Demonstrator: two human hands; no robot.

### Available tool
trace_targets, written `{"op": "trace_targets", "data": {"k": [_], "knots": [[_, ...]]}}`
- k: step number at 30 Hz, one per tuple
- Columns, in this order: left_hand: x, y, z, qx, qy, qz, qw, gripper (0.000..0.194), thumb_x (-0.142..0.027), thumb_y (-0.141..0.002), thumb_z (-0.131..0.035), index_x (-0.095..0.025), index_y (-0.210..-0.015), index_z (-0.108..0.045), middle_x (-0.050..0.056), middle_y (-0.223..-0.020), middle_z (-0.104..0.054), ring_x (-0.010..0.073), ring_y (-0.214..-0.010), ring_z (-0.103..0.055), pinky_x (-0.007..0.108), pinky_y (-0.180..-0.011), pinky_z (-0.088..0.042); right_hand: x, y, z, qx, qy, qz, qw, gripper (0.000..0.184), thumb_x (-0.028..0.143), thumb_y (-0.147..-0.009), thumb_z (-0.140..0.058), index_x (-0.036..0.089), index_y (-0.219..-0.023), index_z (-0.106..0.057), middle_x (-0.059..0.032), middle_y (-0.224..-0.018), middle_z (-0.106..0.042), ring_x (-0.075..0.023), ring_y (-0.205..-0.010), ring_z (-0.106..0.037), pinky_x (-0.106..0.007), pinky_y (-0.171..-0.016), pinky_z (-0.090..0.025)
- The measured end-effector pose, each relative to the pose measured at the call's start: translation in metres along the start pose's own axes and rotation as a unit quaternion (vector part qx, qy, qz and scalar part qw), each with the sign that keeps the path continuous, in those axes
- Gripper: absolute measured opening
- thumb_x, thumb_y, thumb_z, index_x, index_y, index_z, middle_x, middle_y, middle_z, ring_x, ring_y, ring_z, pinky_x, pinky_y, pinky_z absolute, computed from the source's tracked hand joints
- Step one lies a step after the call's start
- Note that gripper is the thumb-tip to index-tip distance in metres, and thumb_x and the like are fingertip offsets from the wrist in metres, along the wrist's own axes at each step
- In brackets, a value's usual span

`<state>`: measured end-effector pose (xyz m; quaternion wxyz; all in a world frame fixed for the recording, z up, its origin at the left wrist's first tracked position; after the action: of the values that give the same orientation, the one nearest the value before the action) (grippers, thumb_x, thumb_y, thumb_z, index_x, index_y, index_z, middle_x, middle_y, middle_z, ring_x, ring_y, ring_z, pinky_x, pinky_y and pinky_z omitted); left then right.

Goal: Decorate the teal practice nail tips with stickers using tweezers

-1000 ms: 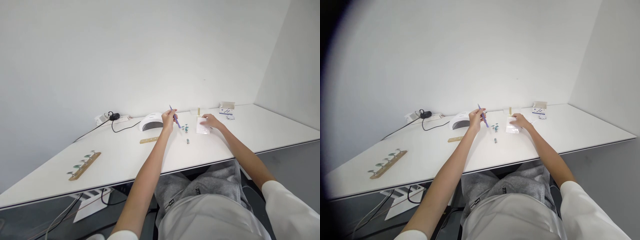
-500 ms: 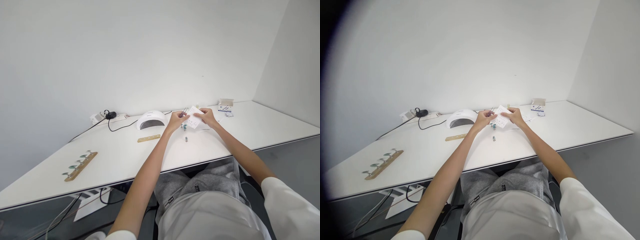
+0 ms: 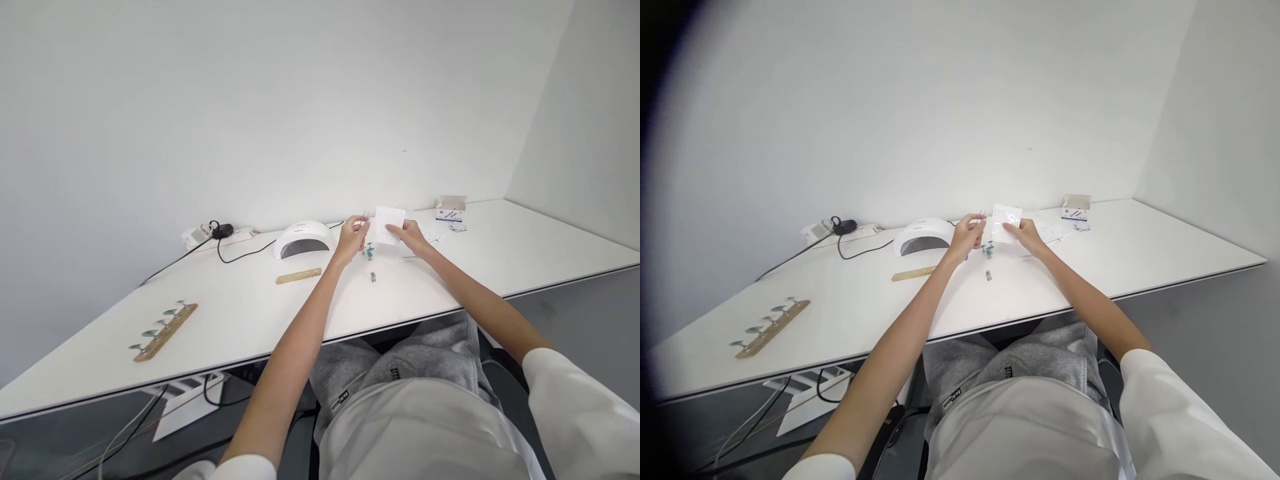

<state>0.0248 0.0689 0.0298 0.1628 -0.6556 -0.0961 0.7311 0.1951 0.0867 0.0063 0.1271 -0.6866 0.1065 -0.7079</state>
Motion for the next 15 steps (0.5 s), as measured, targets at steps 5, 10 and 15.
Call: {"op": "trace_targets", "data": {"k": [5,10,15], "knots": [[-0.009,-0.002,0.006,-0.030,-0.095,-0.070,0.992,0.014,-0.032,-0.083,-0.054,-0.019,-0.084,-0.055,-0.005,-0.060,-0.044,0.0079,-0.050,-0.040,0.021,-0.050,-0.034,0.002,0.001,0.003,0.001,0.017,-0.005,1.000,0.027,0.036,-0.069,-0.072,0.014,-0.085,-0.068,-0.0072,-0.080,-0.069,-0.0164,-0.067,-0.059,-0.027,-0.056,-0.047],[-0.010,0.003,-0.009,0.022,-0.182,-0.109,0.977,0.015,-0.030,-0.082,-0.054,-0.018,-0.074,-0.056,-0.003,-0.060,-0.048,0.0099,-0.054,-0.042,0.024,-0.054,-0.035,0.002,0.002,0.001,0.007,0.044,-0.009,0.999,0.027,0.037,-0.068,-0.072,0.013,-0.079,-0.067,-0.0039,-0.074,-0.066,-0.0163,-0.068,-0.058,-0.027,-0.060,-0.045],[-0.009,0.006,-0.013,0.034,-0.230,-0.112,0.966,0.017,-0.032,-0.083,-0.053,-0.019,-0.073,-0.055,-0.003,-0.056,-0.046,0.0111,-0.052,-0.041,0.025,-0.052,-0.031,0.000,0.001,-0.002,0.025,0.029,-0.011,0.999,0.029,0.042,-0.072,-0.068,0.014,-0.077,-0.067,-0.0029,-0.068,-0.064,-0.0184,-0.069,-0.059,-0.029,-0.063,-0.046]]}}
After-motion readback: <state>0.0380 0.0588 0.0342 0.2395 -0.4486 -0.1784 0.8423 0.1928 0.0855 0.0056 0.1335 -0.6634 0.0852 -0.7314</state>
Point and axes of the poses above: each hand's wrist, its own y-axis away from the middle knuckle, its own z-axis out of the back of the hand, x = y × z, the point moved 9 cm from there along -y, towards the middle knuckle
